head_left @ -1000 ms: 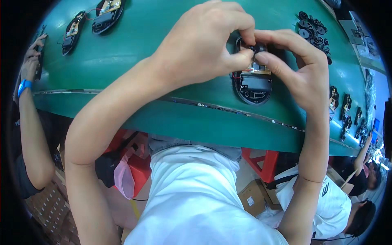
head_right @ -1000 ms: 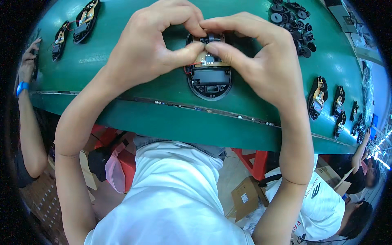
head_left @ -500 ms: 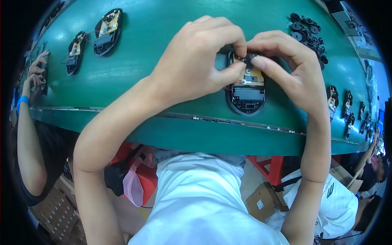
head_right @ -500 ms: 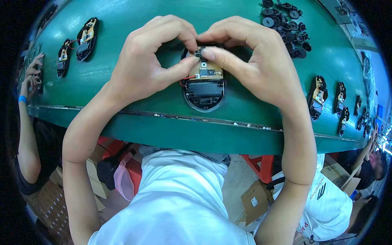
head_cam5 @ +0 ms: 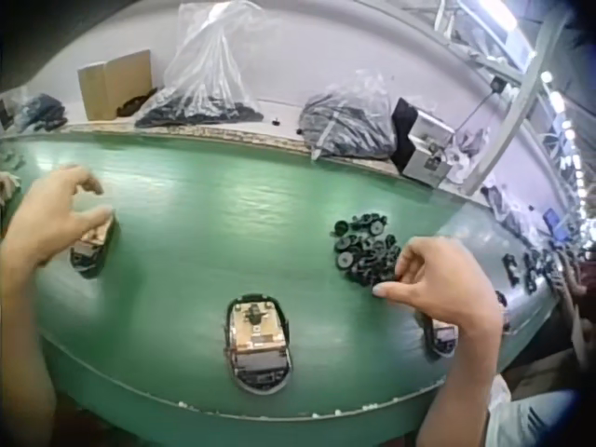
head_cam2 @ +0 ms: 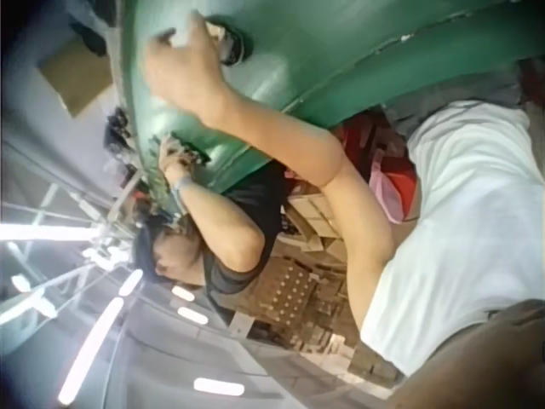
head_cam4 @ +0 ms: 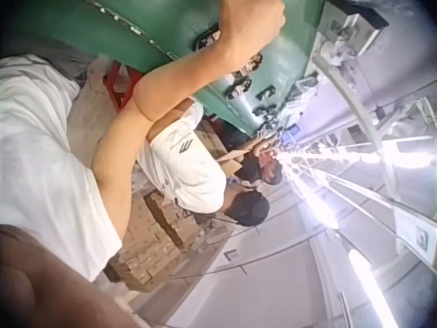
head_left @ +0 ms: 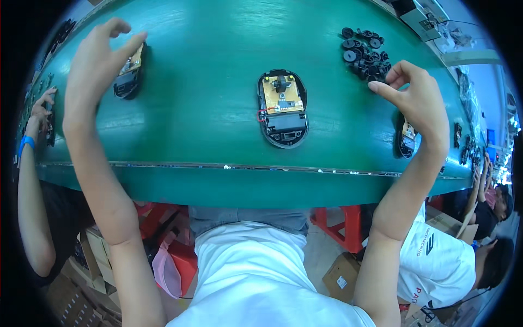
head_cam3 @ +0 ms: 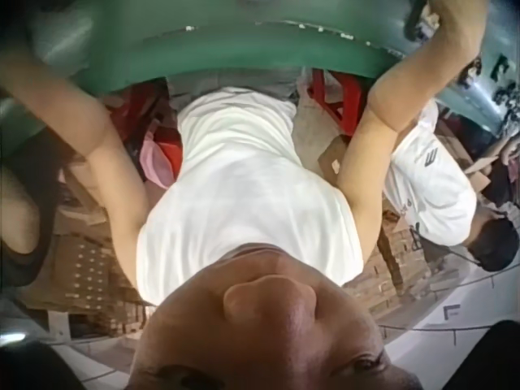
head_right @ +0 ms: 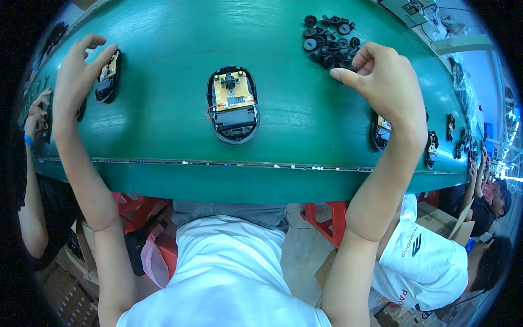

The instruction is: Assembling small plastic components into electronic device housings on a production line

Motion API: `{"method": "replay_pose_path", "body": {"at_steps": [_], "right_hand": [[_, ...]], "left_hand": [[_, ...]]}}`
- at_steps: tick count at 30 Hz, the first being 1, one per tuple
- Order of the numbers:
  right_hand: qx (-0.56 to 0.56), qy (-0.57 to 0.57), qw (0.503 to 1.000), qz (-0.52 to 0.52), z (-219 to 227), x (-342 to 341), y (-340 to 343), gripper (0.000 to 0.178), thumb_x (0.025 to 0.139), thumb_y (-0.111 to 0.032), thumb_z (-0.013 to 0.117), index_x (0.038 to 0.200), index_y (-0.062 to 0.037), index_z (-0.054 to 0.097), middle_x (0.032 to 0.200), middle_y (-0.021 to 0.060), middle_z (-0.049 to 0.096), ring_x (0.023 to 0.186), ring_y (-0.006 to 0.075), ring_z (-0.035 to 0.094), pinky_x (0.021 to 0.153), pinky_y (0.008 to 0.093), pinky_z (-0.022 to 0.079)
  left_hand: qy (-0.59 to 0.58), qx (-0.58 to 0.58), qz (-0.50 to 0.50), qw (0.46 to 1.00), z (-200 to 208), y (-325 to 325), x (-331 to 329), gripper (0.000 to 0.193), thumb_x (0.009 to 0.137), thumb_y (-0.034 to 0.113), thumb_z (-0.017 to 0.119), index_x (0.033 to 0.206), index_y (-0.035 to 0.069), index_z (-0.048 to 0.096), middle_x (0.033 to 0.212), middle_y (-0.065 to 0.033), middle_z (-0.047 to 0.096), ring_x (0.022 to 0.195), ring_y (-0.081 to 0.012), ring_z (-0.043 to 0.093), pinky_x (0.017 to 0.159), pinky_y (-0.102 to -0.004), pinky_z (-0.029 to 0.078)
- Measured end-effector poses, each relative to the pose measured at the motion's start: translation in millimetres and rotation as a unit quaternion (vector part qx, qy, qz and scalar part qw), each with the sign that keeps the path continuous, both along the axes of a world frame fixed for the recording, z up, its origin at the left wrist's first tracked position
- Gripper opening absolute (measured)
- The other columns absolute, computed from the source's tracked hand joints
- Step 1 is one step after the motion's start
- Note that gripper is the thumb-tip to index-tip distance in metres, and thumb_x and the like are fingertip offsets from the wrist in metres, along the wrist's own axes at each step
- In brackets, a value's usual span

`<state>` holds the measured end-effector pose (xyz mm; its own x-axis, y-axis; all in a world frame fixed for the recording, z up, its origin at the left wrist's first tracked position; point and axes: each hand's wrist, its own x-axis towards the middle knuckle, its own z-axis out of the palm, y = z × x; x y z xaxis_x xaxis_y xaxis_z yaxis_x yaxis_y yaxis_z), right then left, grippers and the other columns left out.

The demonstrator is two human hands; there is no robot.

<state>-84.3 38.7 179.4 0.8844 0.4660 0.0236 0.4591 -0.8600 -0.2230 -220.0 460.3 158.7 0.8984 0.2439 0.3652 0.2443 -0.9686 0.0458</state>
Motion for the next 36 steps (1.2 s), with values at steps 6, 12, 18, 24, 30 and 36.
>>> {"method": "replay_pose_path", "body": {"at_steps": [6,12,18,24,30,36], "right_hand": [[-0.025,0.003,1.000,-0.007,-8,2,9,0.032,0.078,-0.025,0.084,0.090,0.0014,0.070,0.072,0.0113,0.067,0.068,0.0243,0.066,0.066,0.0367,0.051],[0.060,0.021,0.997,0.036,-8,-1,5,0.023,0.083,-0.019,0.076,0.090,0.0024,0.070,0.067,0.0079,0.065,0.062,0.0157,0.061,0.061,0.0317,0.048],[0.252,0.182,0.950,0.019,1,-12,14,0.018,0.092,-0.016,0.064,0.097,0.0009,0.068,0.073,0.0034,0.066,0.066,0.0091,0.062,0.059,0.0249,0.047],[0.370,0.411,0.827,0.103,-8,-24,38,0.020,0.094,-0.011,0.056,0.106,0.0002,0.068,0.080,0.0043,0.069,0.065,0.0083,0.063,0.056,0.0215,0.047],[0.481,0.528,0.688,0.124,-29,-26,46,0.021,0.102,-0.007,0.053,0.113,0.0015,0.069,0.098,0.0120,0.071,0.065,0.0084,0.062,0.057,0.0214,0.051],[0.561,0.541,0.623,0.068,-44,-17,42,0.021,0.097,0.001,0.057,0.116,0.0017,0.068,0.109,0.0125,0.071,0.079,0.0116,0.069,0.070,0.0226,0.060]], "left_hand": [[0.145,-0.101,0.055,0.983,-3,-11,2,0.050,0.088,0.043,0.075,0.113,0.000,0.069,0.101,-0.0203,0.071,0.095,-0.0331,0.069,0.085,-0.0403,0.053],[0.058,-0.162,-0.092,0.981,-18,-52,4,0.038,0.096,0.035,0.069,0.104,-0.002,0.071,0.096,-0.0178,0.072,0.084,-0.0291,0.070,0.078,-0.0375,0.056],[-0.034,-0.318,-0.167,0.933,-3,-75,4,0.033,0.097,0.028,0.067,0.116,0.001,0.070,0.106,-0.0117,0.073,0.084,-0.0207,0.067,0.076,-0.0363,0.056],[0.079,-0.232,-0.319,0.916,-13,-53,-2,0.046,0.085,0.024,0.078,0.126,0.008,0.066,0.106,-0.0079,0.067,0.098,-0.0178,0.062,0.077,-0.0299,0.053],[0.116,-0.291,-0.211,0.926,-15,-89,-3,0.044,0.083,0.028,0.081,0.117,0.006,0.063,0.075,-0.0085,0.060,0.060,-0.0207,0.058,0.057,-0.0353,0.047],[-0.046,-0.219,-0.244,0.944,-23,-94,-1,0.024,0.084,0.020,0.076,0.101,0.004,0.069,0.087,-0.0101,0.064,0.081,-0.0267,0.064,0.073,-0.0378,0.052]]}}
